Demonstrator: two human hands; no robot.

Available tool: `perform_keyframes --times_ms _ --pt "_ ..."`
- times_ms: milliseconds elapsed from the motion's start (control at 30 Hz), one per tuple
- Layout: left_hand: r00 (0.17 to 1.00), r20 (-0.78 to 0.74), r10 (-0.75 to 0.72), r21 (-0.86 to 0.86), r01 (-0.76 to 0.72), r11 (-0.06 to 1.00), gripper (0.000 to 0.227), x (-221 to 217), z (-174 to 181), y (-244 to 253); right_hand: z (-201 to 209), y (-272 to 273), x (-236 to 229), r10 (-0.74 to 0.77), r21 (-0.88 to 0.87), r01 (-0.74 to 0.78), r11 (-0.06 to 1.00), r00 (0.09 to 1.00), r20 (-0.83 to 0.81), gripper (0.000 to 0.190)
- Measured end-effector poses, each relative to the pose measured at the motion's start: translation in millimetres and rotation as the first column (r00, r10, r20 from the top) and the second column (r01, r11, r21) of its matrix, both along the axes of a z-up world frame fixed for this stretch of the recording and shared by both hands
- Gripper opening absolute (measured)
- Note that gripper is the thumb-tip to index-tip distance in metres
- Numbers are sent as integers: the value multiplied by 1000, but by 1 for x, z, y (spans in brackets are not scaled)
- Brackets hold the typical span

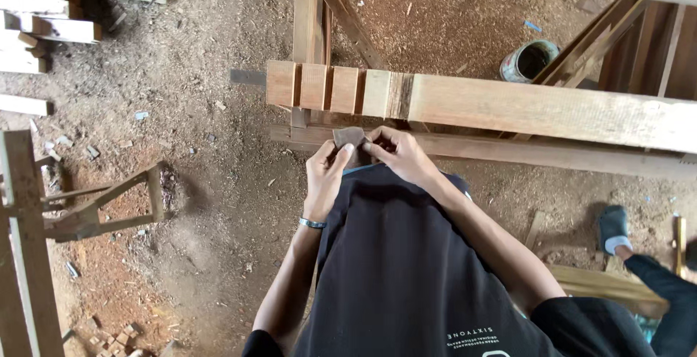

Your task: The person sands a piece of wood by hand using a small piece of sandpaper, moving it back and forth along the grain and into cutouts.

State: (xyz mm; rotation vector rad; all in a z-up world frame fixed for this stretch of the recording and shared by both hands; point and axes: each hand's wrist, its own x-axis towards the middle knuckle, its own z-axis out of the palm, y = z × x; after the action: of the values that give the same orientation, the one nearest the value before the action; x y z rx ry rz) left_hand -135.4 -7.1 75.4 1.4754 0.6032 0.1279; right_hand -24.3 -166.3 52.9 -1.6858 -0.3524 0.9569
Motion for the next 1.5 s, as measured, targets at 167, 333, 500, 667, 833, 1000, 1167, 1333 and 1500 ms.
perform_keyframes --times_ms 167,333,500,667,833,1000,1167,1333,1500 --pt "1000 -8 -6 386 8 922 30 10 -15 26 9 13 -10 -143 55 135 989 968 207 25" --pt "984 105 -144 622 48 782 32 40 -8 50 12 21 -2 -206 -116 221 968 970 132 22" --pt "963 91 -255 639 140 757 24 55 -10 61 4 15 -11 -345 -81 361 929 925 159 18" --pt "957 67 -284 629 181 756 21 88 -33 65 -2 -11 -6 -371 -60 425 903 842 391 16" --pt "962 21 -273 772 158 615 14 128 -41 58 3 -42 42 -315 29 382 924 715 624 12" --pt "969 -26 -247 918 121 377 11 144 -62 32 -9 -70 93 -42 -137 322 937 492 870 18" --pt "891 -438 -118 775 441 452 22 150 -75 0 -35 -96 119 123 -250 276 928 405 906 31" --pt "985 -161 66 953 138 271 17 148 -68 -25 -55 -101 117 324 -468 223 855 475 818 37" --pt "967 -206 151 962 172 213 21 136 -68 -30 -48 -112 112 231 -317 98 943 491 840 44"
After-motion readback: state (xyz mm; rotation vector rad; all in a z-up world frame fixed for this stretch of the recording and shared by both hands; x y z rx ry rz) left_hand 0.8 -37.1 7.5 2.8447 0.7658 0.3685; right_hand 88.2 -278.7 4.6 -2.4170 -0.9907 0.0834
